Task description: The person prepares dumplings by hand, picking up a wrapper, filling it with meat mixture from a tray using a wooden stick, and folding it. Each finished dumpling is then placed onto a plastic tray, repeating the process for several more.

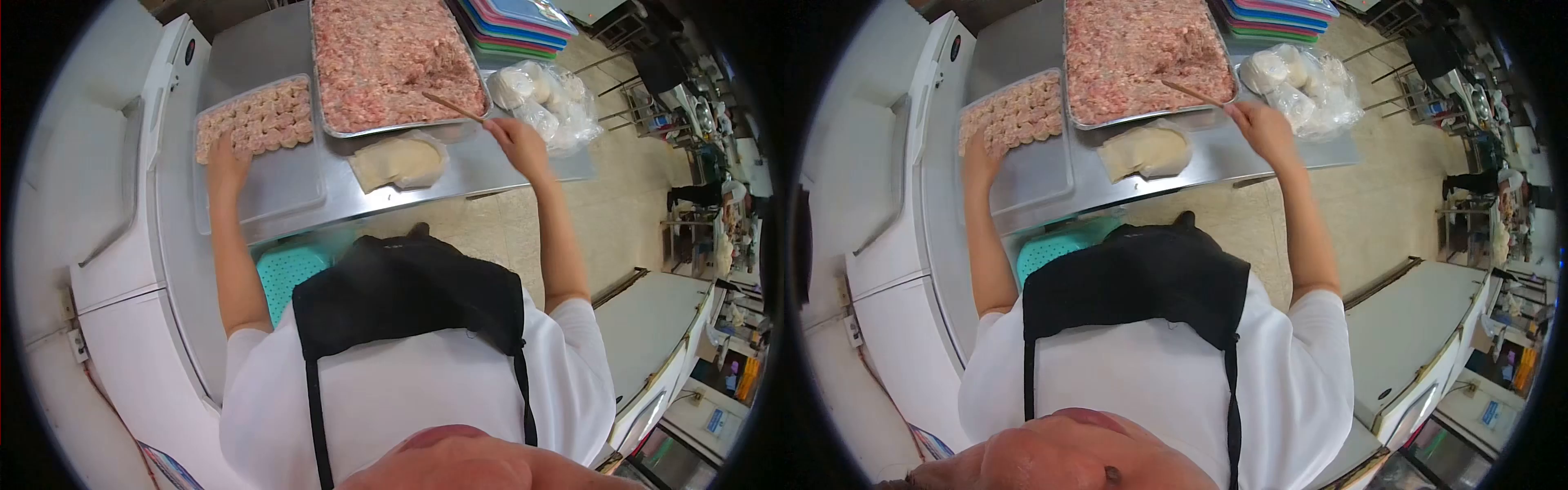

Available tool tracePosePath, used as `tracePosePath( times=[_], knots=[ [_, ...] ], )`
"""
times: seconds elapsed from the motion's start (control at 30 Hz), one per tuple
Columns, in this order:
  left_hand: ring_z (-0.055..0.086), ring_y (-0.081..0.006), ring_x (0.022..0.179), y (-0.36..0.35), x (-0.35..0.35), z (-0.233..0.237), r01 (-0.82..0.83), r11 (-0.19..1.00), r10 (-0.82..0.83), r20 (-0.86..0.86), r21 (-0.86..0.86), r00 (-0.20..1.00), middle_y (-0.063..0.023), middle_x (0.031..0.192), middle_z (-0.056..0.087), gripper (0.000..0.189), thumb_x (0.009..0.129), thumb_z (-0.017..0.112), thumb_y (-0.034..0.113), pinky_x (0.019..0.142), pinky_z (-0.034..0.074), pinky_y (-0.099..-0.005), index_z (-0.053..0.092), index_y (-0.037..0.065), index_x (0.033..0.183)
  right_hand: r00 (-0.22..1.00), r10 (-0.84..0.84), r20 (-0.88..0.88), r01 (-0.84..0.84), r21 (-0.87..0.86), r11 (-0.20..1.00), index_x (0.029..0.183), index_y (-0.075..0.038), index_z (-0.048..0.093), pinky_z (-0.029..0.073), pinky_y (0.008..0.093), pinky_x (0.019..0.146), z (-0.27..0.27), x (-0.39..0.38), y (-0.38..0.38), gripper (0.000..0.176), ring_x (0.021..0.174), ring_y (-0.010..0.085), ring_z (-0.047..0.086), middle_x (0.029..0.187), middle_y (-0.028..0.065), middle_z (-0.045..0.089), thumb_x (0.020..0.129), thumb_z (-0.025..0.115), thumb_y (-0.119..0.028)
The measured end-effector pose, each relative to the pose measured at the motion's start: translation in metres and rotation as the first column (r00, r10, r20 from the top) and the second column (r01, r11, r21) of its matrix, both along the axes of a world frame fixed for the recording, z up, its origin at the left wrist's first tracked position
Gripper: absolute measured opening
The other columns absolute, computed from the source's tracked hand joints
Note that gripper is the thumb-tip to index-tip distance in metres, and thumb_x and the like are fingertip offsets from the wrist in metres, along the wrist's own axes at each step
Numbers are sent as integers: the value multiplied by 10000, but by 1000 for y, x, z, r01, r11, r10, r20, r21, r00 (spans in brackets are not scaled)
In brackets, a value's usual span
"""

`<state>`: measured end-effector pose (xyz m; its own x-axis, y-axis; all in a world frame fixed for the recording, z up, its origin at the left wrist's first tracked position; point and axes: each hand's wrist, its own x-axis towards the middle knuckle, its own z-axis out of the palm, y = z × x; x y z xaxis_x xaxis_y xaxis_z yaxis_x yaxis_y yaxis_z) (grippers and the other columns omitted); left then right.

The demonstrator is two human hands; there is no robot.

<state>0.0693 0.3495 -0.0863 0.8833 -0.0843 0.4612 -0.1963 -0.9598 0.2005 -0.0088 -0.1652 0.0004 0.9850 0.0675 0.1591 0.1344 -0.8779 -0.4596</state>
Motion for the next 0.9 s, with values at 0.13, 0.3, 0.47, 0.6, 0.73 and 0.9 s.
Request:
tracePosePath(
  times=[0.13, 0.3, 0.47, 0.6, 0.73, 0.9],
  knots=[
    [630, -286, 899, -138, -51, 66, 122, 802, -342, -282, -585, 896, -151, 1031, 641, 311, 817, 664, 164, 760, 505, -360, 627, 70, 1112, 998, 10, 56, 20, -509, 860, 740, -44, 647, 488, 452, 587, 18, 67, -27, 296, 705, 348, 645, 715, 176, 638, 911, 522, -251],
    [624, -251, 860, -212, -60, 19, 255, 783, -495, -322, -568, 807, -109, 972, 627, 249, 806, 686, 152, 752, 498, -338, 643, 55, 1031, 949, 300, 98, -209, -518, 829, 719, -48, 612, 504, 445, 544, -19, 73, -8, 167, 644, 326, 654, 709, 178, 651, 827, 520, -135],
    [606, -291, 850, -239, -67, 2, 309, 816, -475, -262, -488, 840, -117, 933, 605, 219, 777, 697, 136, 757, 493, -345, 653, 26, 962, 968, 233, 88, -182, -391, 902, 798, -23, 594, 490, 458, 509, -33, 61, -5, 201, 601, 326, 649, 670, 166, 646, 883, 493, -175],
    [603, -271, 835, -241, -64, 4, 155, 786, -452, -385, -598, 805, -103, 901, 609, 174, 792, 688, 139, 748, 492, -331, 662, 11, 907, 967, 253, 39, -236, -241, 941, 768, -32, 594, 483, 490, 597, -34, 77, -20, 293, 675, 371, 635, 708, 181, 641, 927, 496, -258],
    [616, -192, 815, -237, -61, 11, 163, 703, -473, -284, -693, 834, -69, 913, 638, 161, 839, 669, 143, 723, 496, -292, 671, 3, 919, 951, 295, -93, -309, -322, 895, 732, -37, 593, 487, 498, 650, -11, 103, -34, 316, 713, 388, 632, 728, 192, 642, 930, 487, -259],
    [588, -112, 805, -251, -55, 25, -13, 540, -496, -330, -842, 803, -34, 911, 643, 179, 887, 636, 150, 745, 475, -253, 666, 9, 994, 938, 331, -100, -346, -296, 890, 839, 14, 583, 505, 488, 580, -15, 76, -32, 179, 693, 393, 649, 748, 221, 650, 855, 483, -133]
  ],
)
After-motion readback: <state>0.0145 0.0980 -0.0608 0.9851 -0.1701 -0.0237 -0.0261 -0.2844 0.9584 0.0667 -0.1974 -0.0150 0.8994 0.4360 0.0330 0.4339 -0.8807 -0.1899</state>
